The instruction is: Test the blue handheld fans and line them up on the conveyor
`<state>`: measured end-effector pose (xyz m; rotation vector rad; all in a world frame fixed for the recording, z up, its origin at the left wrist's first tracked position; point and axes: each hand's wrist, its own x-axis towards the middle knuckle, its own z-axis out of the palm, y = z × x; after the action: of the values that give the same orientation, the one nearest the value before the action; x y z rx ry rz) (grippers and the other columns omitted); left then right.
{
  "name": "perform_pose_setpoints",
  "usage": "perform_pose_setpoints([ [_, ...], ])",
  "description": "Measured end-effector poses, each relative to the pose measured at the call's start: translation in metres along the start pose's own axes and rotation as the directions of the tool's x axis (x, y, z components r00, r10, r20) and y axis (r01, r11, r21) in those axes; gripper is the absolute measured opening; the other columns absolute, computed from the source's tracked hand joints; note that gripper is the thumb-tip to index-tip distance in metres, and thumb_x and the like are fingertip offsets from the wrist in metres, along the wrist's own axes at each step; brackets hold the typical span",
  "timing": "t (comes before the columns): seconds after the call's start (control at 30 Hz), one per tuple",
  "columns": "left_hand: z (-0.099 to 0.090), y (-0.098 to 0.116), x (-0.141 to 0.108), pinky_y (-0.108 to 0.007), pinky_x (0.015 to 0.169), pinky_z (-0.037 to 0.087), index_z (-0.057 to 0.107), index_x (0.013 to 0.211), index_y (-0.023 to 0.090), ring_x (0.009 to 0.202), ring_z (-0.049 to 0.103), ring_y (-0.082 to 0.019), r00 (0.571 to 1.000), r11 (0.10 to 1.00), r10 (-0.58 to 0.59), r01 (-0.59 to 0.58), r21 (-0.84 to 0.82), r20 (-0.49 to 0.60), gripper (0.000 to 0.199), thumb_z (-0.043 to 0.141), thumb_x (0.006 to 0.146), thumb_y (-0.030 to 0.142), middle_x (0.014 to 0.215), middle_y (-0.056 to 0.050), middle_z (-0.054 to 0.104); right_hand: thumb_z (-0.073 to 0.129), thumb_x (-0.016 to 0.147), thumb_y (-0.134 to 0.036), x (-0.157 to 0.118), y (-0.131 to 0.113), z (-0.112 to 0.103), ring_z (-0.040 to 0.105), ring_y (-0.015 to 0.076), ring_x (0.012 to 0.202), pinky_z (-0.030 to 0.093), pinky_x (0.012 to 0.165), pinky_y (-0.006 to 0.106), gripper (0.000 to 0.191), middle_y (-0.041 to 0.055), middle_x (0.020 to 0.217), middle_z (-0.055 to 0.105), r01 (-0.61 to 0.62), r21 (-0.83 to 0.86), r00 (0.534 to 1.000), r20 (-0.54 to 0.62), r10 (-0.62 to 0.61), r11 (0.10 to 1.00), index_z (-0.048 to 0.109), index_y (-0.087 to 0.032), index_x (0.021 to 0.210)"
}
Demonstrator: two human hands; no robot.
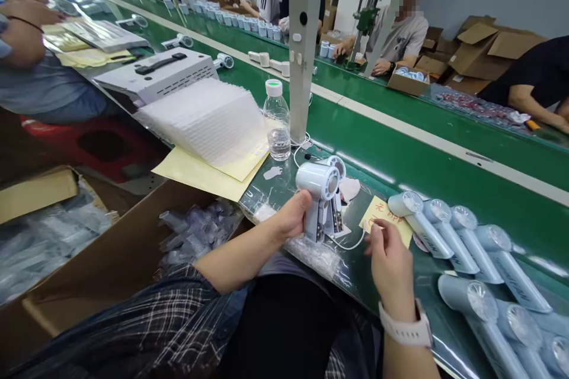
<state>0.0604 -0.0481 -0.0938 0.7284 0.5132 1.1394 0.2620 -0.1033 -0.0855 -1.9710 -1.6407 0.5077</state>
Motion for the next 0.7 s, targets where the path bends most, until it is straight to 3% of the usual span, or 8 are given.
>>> perform_pose_setpoints([
  [0.1, -0.002, 0.012, -0.002, -0.047, 0.102, 0.063, 0.077, 0.104, 0.013, 0.116, 0.078, -0.039, 0.998, 0.998, 0.061, -0.061, -0.018, -0.027, 0.104, 0.085, 0.044, 0.098, 0.101, -0.016, 0.083, 0.054, 0.092, -0.05, 0.02, 0.012, 0.003, 0.062, 0.0321, 0.084, 0.051, 0.079, 0.047, 0.027, 0.0136, 0.088, 0.064, -0.041, -0.123, 0.998, -0.054, 0.035, 0.992, 0.055, -0.024, 0.086],
  [0.23, 0.001, 0.027, -0.005, -0.048, 0.107, 0.061, 0.076, 0.094, 0.015, 0.128, 0.073, -0.042, 0.996, 0.993, 0.082, -0.084, -0.078, -0.029, 0.1, 0.081, 0.044, 0.101, 0.111, -0.018, 0.082, 0.053, 0.085, -0.043, 0.023, 0.003, 0.014, 0.063, 0.0344, 0.094, 0.05, 0.087, 0.049, 0.02, 0.0136, 0.09, 0.061, 0.079, -0.084, 0.997, 0.032, -0.076, 0.993, 0.041, -0.028, 0.079],
  [0.37, 0.006, 0.036, -0.004, -0.048, 0.103, 0.061, 0.07, 0.084, 0.017, 0.126, 0.073, -0.041, 0.999, 0.983, 0.041, -0.034, -0.183, 0.034, 0.096, 0.084, 0.038, 0.099, 0.116, -0.018, 0.081, 0.053, 0.089, -0.058, -0.003, -0.014, 0.01, 0.07, 0.0309, 0.085, 0.057, 0.082, 0.045, 0.033, 0.0116, 0.085, 0.069, 0.097, 0.117, 0.973, 0.196, -0.118, 0.988, 0.055, -0.026, 0.088],
  [0.5, 0.013, 0.038, -0.002, -0.04, 0.087, 0.062, 0.066, 0.077, 0.017, 0.097, 0.077, -0.029, 0.998, 0.976, 0.063, -0.055, -0.209, 0.031, 0.093, 0.084, 0.037, 0.099, 0.111, -0.014, 0.081, 0.069, 0.083, -0.078, -0.03, -0.035, 0.005, 0.07, 0.0244, 0.069, 0.059, 0.071, 0.036, 0.06, 0.0056, 0.072, 0.072, -0.1, 0.494, 0.869, 0.466, -0.165, 0.863, 0.07, -0.021, 0.103],
  [0.57, 0.016, 0.038, -0.002, -0.036, 0.084, 0.061, 0.066, 0.075, 0.017, 0.091, 0.075, -0.025, 0.997, 0.973, 0.067, -0.058, -0.225, 0.036, 0.092, 0.083, 0.037, 0.099, 0.107, -0.013, 0.08, 0.074, 0.079, -0.082, -0.036, -0.046, 0.006, 0.067, 0.022, 0.063, 0.056, 0.065, 0.033, 0.063, 0.0047, 0.065, 0.069, -0.122, 0.54, 0.872, 0.459, -0.17, 0.833, 0.076, -0.02, 0.093],
  [0.7, 0.017, 0.04, -0.006, -0.033, 0.078, 0.06, 0.065, 0.07, 0.017, 0.086, 0.074, -0.022, 0.997, 0.971, 0.06, -0.047, -0.233, 0.049, 0.092, 0.082, 0.036, 0.1, 0.105, -0.012, 0.08, 0.071, 0.083, -0.085, -0.039, -0.062, 0.014, 0.066, 0.0203, 0.064, 0.054, 0.064, 0.031, 0.066, 0.0066, 0.065, 0.07, -0.021, 0.571, 0.895, 0.377, -0.239, 0.82, 0.077, -0.02, 0.073],
])
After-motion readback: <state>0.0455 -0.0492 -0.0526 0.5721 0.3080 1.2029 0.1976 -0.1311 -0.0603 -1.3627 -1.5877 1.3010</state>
